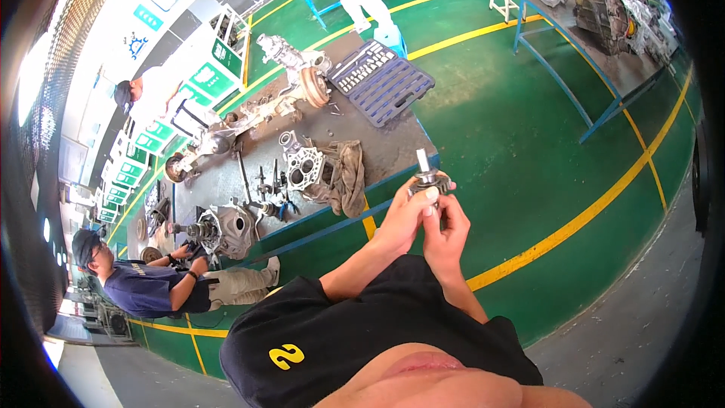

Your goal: The person approaches a workbench, picks up a gear shaft assembly, and disassembles and rotates gear components along the shaft by hand before walking through the workshop.

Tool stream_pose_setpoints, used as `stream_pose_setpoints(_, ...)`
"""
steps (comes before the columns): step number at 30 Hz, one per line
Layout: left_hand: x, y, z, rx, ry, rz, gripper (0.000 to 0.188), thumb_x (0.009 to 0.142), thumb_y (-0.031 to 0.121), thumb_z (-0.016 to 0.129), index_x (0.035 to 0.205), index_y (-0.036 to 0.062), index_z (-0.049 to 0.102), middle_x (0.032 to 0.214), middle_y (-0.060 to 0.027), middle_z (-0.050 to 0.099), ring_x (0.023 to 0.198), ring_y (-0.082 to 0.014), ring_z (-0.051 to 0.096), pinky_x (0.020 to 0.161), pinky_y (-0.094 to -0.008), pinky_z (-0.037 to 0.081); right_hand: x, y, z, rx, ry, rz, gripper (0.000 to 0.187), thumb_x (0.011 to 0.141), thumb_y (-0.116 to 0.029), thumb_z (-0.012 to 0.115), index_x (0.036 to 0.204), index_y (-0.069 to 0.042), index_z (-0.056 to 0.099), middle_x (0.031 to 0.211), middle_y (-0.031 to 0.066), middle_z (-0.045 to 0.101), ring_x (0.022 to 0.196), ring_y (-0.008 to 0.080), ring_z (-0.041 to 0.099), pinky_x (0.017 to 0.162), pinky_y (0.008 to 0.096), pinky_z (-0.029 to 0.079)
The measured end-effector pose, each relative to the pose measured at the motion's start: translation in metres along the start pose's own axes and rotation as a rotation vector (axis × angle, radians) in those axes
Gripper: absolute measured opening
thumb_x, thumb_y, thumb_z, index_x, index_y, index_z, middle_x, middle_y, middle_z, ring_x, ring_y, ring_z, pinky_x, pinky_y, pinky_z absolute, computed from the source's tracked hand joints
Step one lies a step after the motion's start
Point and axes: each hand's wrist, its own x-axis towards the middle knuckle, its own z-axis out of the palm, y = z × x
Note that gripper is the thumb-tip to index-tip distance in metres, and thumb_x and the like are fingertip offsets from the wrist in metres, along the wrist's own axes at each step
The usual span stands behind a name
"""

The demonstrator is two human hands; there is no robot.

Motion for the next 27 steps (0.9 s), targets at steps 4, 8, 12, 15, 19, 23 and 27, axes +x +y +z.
stream_pose_setpoints(4, 0.009, 0.008, -0.01, -0.023, 0.024, 0.185, 0.043, 0.09, 0.031, 0.058, 0.121, 0.0021, 0.051, 0.115, -0.0134, 0.059, 0.094, -0.0146, 0.058, 0.08, -0.0303, 0.05, -0.016, -0.002, -0.004, -0.078, -0.077, 0.006, 0.01, 0.081, -0.002, 0.064, 0.088, 0.002, 0.058, 0.072, 0.0056, 0.048, 0.064, 0.0128, 0.044, 0.058, 0.026, 0.038)
stream_pose_setpoints(8, -0.004, -0.001, -0.012, -0.086, -0.025, 0.029, 0.043, 0.091, 0.032, 0.057, 0.121, 0.0028, 0.051, 0.114, -0.0117, 0.06, 0.099, -0.0149, 0.058, 0.082, -0.0306, 0.049, -0.002, 0.001, 0.01, -0.001, -0.028, -0.003, 0.009, 0.081, -0.002, 0.064, 0.086, 0.002, 0.057, 0.071, 0.005, 0.047, 0.064, 0.0127, 0.044, 0.059, 0.0259, 0.038)
stream_pose_setpoints(12, -0.002, 0.017, -0.016, -0.087, 0.01, 0.091, 0.042, 0.09, 0.03, 0.058, 0.12, 0.0015, 0.052, 0.111, -0.0111, 0.061, 0.101, -0.0195, 0.059, 0.088, -0.0315, 0.048, -0.008, -0.011, 0.007, -0.121, -0.097, 0.012, 0.01, 0.081, -0.003, 0.064, 0.086, 0.003, 0.057, 0.071, 0.0053, 0.047, 0.064, 0.0132, 0.044, 0.059, 0.0265, 0.039)
stream_pose_setpoints(15, -0.002, 0.017, -0.023, -0.148, -0.039, 0.163, 0.033, 0.092, 0.025, 0.056, 0.117, 0.0023, 0.053, 0.109, -0.0073, 0.059, 0.105, -0.0158, 0.055, 0.095, -0.0324, 0.041, -0.019, -0.006, 0.002, -0.15, -0.158, -0.069, 0.008, 0.085, -0.005, 0.061, 0.086, 0.002, 0.057, 0.074, 0.004, 0.049, 0.066, 0.0108, 0.044, 0.06, 0.0246, 0.038)
stream_pose_setpoints(19, -0.013, 0.008, -0.014, -0.235, -0.046, 0.043, 0.032, 0.093, 0.024, 0.055, 0.119, 0.0049, 0.051, 0.111, -0.0076, 0.059, 0.094, -0.0119, 0.055, 0.083, -0.0277, 0.047, -0.005, -0.004, 0.012, -0.047, -0.087, 0.031, 0.01, 0.082, -0.005, 0.063, 0.086, 0.003, 0.057, 0.071, 0.0046, 0.047, 0.065, 0.0121, 0.043, 0.06, 0.0253, 0.037)
stream_pose_setpoints(23, -0.01, 0.019, -0.028, -0.198, -0.003, 0.111, 0.038, 0.091, 0.027, 0.057, 0.12, 0.0033, 0.052, 0.113, -0.0119, 0.061, 0.103, -0.0196, 0.057, 0.09, -0.035, 0.048, -0.01, -0.009, 0.014, -0.094, -0.161, 0.03, 0.009, 0.084, -0.005, 0.062, 0.085, 0.003, 0.058, 0.07, 0.0018, 0.045, 0.065, 0.0095, 0.041, 0.058, 0.0249, 0.035)
stream_pose_setpoints(27, -0.007, 0.024, -0.025, -0.272, 0.014, 0.187, 0.036, 0.089, 0.027, 0.058, 0.115, 0.0011, 0.054, 0.109, -0.0087, 0.061, 0.106, -0.0202, 0.058, 0.093, -0.0339, 0.046, -0.023, -0.021, 0.011, -0.072, -0.221, 0.064, 0.011, 0.086, -0.007, 0.059, 0.083, 0.003, 0.057, 0.07, 0.0015, 0.044, 0.064, 0.0089, 0.039, 0.056, 0.0247, 0.032)
